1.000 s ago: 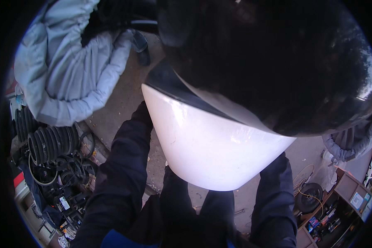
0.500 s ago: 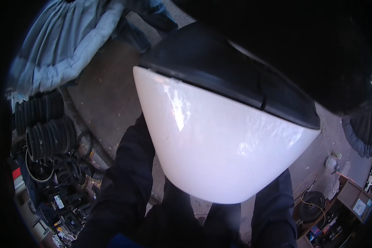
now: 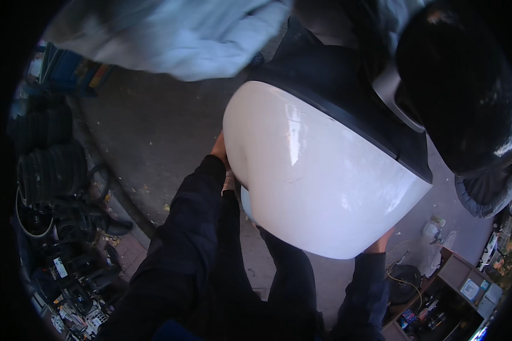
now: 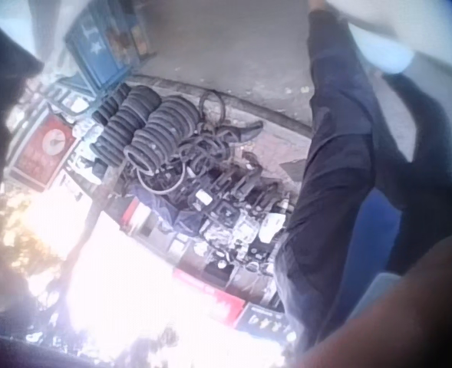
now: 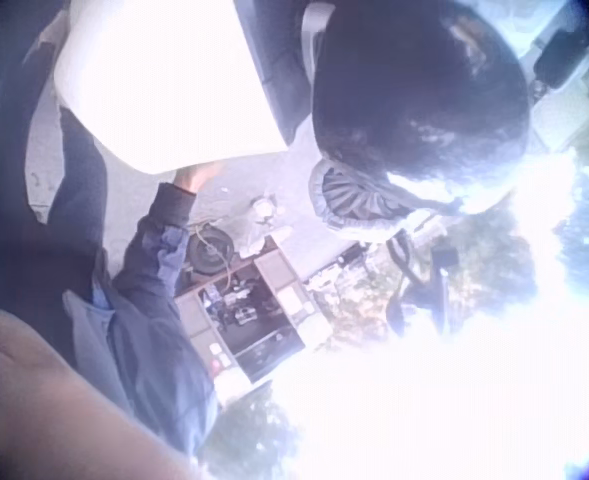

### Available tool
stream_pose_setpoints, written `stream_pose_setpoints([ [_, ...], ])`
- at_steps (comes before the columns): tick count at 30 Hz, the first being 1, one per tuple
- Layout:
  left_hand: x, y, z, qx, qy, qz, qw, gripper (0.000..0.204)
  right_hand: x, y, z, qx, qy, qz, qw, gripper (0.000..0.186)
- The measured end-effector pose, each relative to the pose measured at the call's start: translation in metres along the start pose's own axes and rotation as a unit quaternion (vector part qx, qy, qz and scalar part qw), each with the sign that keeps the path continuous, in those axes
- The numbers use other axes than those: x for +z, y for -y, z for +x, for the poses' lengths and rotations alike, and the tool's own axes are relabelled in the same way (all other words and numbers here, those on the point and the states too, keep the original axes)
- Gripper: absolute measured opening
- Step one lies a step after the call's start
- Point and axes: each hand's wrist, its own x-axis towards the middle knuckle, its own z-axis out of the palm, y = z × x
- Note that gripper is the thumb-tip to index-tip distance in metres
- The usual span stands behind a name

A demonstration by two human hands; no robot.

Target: The person removes a light-colored cover from a white scooter, then uses a cordless drill to remove several screws from the scooter's seat and floorboard area. The person also adjusts the scooter's front fairing and retrieves a tool from a nearby cabinet.

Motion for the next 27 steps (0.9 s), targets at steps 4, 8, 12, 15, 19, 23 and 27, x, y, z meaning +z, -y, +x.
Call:
stream_pose_setpoints([
  [4, 0.004, -0.001, -0.005, -0.031, -0.011, -0.101, 0.994, 0.059, 0.024, 0.021, 0.007, -0.029, 0.010, -0.021, 0.999, 0.047],
  [8, -0.001, 0.002, 0.001, -0.052, 0.008, -0.099, 0.994, 0.057, 0.042, 0.024, 0.005, -0.022, -0.013, -0.074, 0.997, 0.041],
  [12, -0.007, 0.011, 0.014, -0.053, 0.051, -0.128, 0.989, 0.054, 0.055, 0.029, -0.002, -0.028, -0.070, -0.153, 0.985, 0.035],
  [15, -0.011, 0.021, 0.026, -0.057, 0.007, -0.087, 0.995, 0.055, 0.091, 0.056, -0.010, -0.076, -0.187, -0.349, 0.915, 0.032],
  [19, -0.012, 0.034, 0.041, -0.017, 0.040, -0.111, 0.993, 0.059, 0.200, 0.116, -0.054, -0.333, -0.190, -0.476, 0.791, 0.023],
  [23, -0.013, 0.035, 0.046, -0.039, 0.054, -0.108, 0.992, 0.064, 0.322, 0.138, -0.075, -0.300, 0.025, -0.726, 0.618, 0.043],
  [27, -0.014, 0.030, 0.044, -0.023, 0.064, -0.113, 0.991, 0.069, 0.383, 0.110, -0.054, -0.321, 0.010, -0.790, 0.522, 0.055],
])
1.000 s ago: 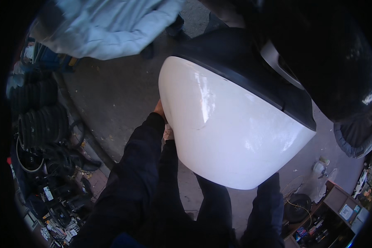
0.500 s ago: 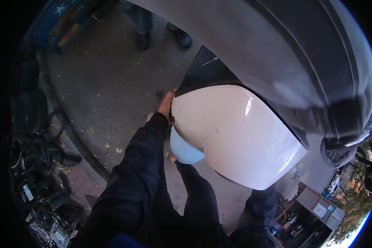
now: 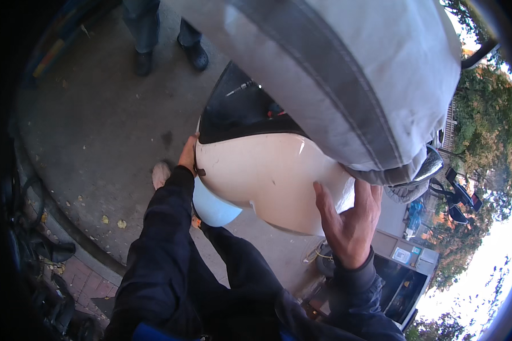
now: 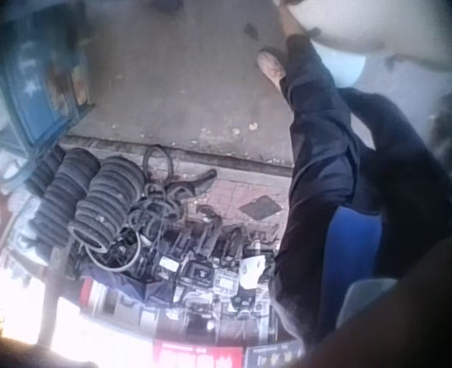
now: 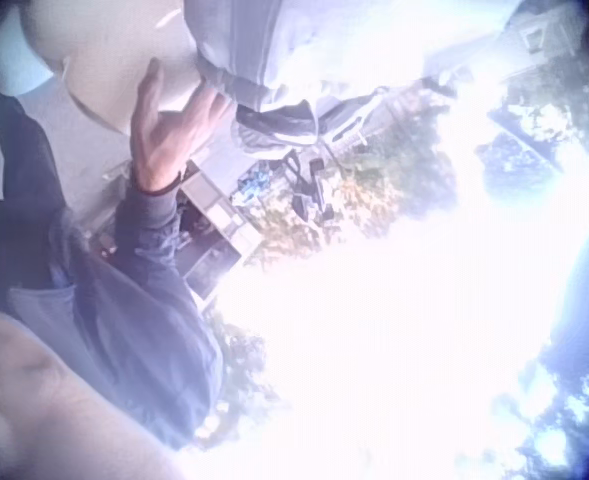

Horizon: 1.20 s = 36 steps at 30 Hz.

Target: The person removes a light-colored cover from a white scooter, then uses a cordless drill to remove several screws from the scooter's seat and floorboard area. The person also adjusts the scooter's front fairing and retrieves a tool from a nearby cabinet.

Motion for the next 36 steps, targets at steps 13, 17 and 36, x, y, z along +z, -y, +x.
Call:
stream_pose_setpoints([
  [13, 0.008, 0.003, -0.011, -0.010, -0.025, -0.012, 1.000, 0.060, 0.018, 0.029, 0.031, 0.008, 0.018, 0.026, 0.999, 0.043],
  [17, 0.008, -0.004, -0.017, -0.011, -0.053, 0.021, 0.998, 0.076, 0.011, 0.033, 0.040, 0.019, 0.023, 0.071, 0.997, 0.041],
  [36, 0.083, -0.048, -0.140, 0.416, -0.014, 0.228, 0.880, 0.030, 0.008, 0.038, 0.029, 0.061, 0.079, 0.005, 0.995, 0.038],
])
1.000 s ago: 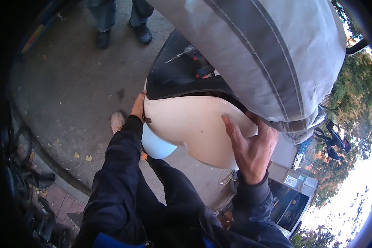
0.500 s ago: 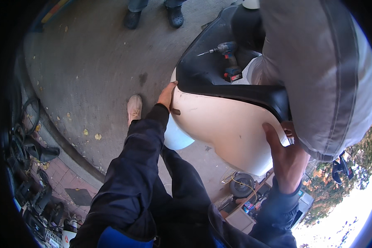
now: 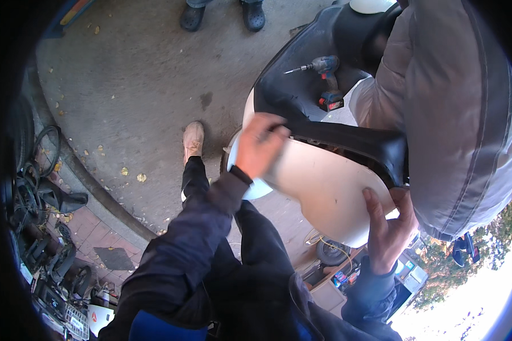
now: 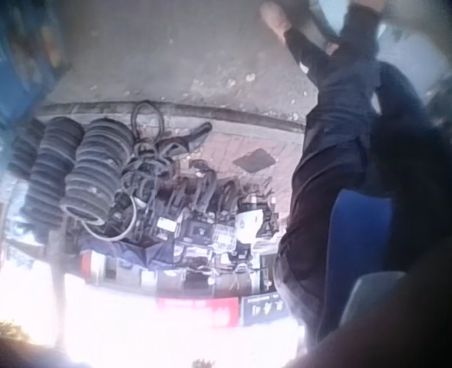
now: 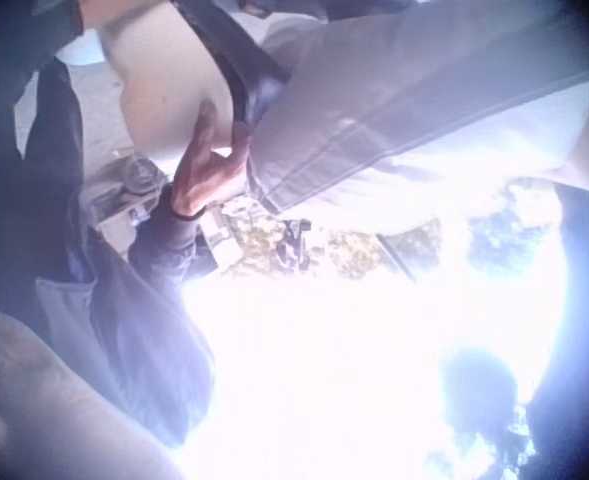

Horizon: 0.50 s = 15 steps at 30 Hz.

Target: The person removes a light-colored cover from a white scooter, then uses a cordless drill to remove several screws from the scooter's seat and floorboard area. The person also adjusts the scooter's front fairing and retrieves a tool from a nearby cabinet.

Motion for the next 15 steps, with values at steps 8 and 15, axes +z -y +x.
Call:
stream_pose_setpoints([
  [8, 0.007, -0.070, 0.011, 0.054, 0.091, 0.114, 0.988, 0.050, 0.003, 0.000, -0.001, 0.049, 0.001, 0.105, 0.993, 0.035],
  [15, 0.005, -0.061, 0.021, 0.058, 0.141, 0.117, 0.981, 0.064, -0.007, 0.006, 0.000, 0.060, 0.019, 0.116, 0.991, 0.028],
])
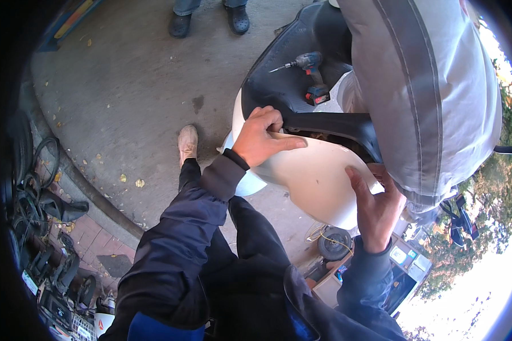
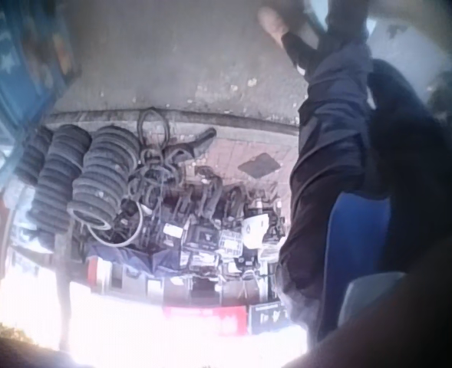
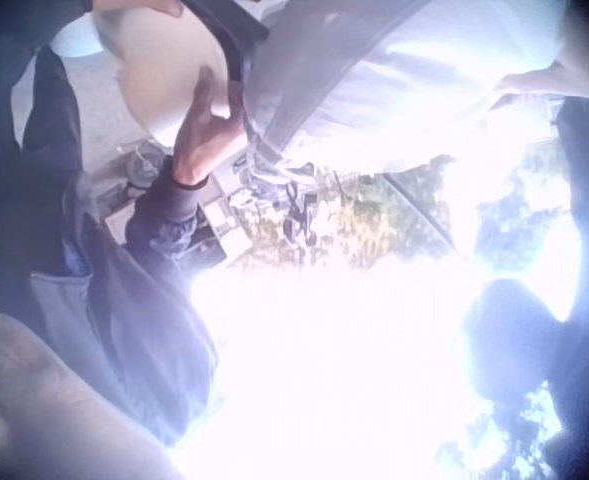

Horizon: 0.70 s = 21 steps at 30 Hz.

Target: The person removes a light-colored cover from a white scooter, then uses a cordless drill to remove several screws from the scooter's seat and floorboard area. The person also adjusts the scooter's front fairing and retrieves a tool from a nearby cabinet.

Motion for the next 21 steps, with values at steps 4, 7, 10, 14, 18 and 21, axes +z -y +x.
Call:
stream_pose_setpoints([
  [4, 0.002, 0.003, 0.001, -0.001, -0.016, -0.022, 1.000, 0.065, -0.022, 0.029, -0.011, -0.031, -0.012, -0.105, 0.994, 0.027],
  [7, 0.008, 0.006, 0.001, 0.008, -0.031, -0.014, 0.999, 0.066, -0.011, 0.043, -0.006, -0.157, 0.023, -0.085, 0.984, 0.025],
  [10, 0.008, 0.008, -0.001, 0.010, -0.049, -0.019, 0.999, 0.057, 0.050, 0.032, 0.048, -0.298, 0.115, -0.121, 0.940, 0.025],
  [14, 0.004, 0.010, -0.008, 0.017, -0.050, -0.069, 0.996, 0.044, 0.158, 0.015, 0.145, -0.240, 0.359, -0.286, 0.855, 0.033],
  [18, 0.005, 0.011, -0.017, 0.029, -0.090, -0.086, 0.992, 0.044, 0.209, 0.005, 0.197, -0.148, 0.577, -0.338, 0.729, 0.036],
  [21, 0.008, 0.013, -0.021, 0.013, -0.104, -0.105, 0.989, 0.043, 0.236, 0.001, 0.209, -0.191, 0.635, -0.355, 0.659, 0.039],
])
